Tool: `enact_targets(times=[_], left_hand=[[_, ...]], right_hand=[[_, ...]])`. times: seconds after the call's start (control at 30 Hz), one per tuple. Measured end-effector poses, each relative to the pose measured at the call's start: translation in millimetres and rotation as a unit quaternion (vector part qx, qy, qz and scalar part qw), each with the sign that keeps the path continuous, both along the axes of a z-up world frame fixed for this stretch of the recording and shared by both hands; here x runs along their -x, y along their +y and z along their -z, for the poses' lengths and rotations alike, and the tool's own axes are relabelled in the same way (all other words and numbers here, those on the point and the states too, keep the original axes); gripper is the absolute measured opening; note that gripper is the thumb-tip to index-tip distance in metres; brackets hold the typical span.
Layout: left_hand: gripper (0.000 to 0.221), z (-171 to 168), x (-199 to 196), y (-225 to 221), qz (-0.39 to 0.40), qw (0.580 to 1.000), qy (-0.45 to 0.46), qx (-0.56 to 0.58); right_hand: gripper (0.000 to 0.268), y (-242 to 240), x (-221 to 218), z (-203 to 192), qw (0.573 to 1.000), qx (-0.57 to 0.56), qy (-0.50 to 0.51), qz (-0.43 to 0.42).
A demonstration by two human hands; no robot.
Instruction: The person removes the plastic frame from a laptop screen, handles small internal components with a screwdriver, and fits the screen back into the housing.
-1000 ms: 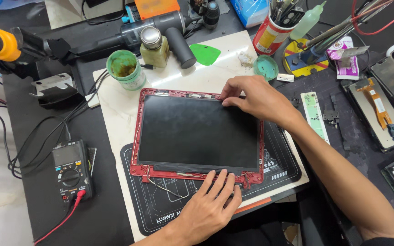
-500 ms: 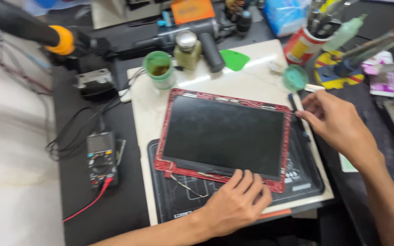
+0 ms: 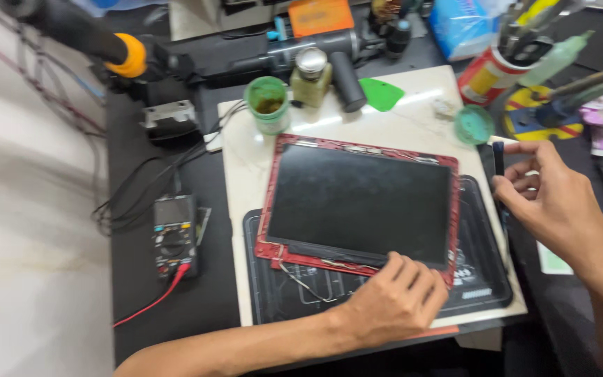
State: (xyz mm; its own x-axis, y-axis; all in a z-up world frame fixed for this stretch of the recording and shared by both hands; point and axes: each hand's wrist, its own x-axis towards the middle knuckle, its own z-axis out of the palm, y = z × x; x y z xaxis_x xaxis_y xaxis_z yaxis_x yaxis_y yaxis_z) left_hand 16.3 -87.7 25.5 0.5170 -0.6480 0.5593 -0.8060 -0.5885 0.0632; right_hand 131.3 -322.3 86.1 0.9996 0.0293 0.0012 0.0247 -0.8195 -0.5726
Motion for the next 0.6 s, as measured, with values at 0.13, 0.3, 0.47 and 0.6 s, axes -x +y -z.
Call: enact_targets(times=[0.13,0.3,0.47,0.6], left_hand=[[0.033,0,-16,-4,-0.009,0.998,-0.018,-0.055],[0.031,2,-24,-13,-0.012,0.996,-0.018,-0.091],[0.030,3,-26,-18,0.002,0.997,0.041,-0.065],[0.031,-2,-28,-18,0.010,0.994,0.105,-0.026]], right_hand=[[0.038,-4,26,-13,0.986,-0.144,-0.077,-0.018],[0.043,-6,70,-20,0.949,-0.259,-0.173,-0.055],[0.049,-10,84,-11,0.931,-0.266,-0.232,-0.098],[0.054,-9,82,0,0.929,-0.274,-0.228,-0.102]])
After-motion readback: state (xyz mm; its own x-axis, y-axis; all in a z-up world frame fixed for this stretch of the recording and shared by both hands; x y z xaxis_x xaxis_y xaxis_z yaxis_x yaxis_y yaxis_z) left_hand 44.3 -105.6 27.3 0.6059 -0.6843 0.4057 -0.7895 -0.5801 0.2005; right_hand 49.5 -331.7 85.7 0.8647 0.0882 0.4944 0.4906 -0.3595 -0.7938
